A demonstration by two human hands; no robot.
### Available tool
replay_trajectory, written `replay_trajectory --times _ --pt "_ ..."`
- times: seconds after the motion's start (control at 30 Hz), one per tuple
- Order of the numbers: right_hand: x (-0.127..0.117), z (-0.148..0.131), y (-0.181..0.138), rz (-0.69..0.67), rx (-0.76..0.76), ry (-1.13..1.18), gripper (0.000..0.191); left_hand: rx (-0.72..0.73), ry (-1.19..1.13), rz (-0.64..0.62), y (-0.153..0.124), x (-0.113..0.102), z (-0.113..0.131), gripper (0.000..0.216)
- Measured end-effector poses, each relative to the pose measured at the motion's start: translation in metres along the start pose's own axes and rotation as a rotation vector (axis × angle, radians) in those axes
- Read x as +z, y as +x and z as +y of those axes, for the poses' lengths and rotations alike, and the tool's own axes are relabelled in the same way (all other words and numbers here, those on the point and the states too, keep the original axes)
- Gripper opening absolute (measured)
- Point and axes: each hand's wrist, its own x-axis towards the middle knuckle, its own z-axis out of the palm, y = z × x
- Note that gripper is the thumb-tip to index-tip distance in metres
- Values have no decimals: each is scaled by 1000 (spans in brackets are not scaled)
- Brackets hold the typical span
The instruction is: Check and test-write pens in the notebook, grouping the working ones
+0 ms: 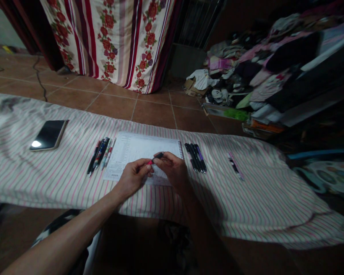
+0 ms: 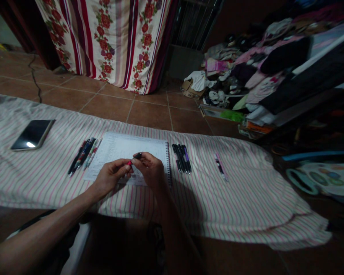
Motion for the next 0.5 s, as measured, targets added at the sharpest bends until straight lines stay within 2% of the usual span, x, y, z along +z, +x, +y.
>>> replay_trajectory --times 0.3,0.5 --pt "3 -6 -2 47 -12 -159 18 34 109 30 -1 0 2 17" --pt "13 -6 -3 175 16 -201 29 112 268 97 -2 2 4 17"
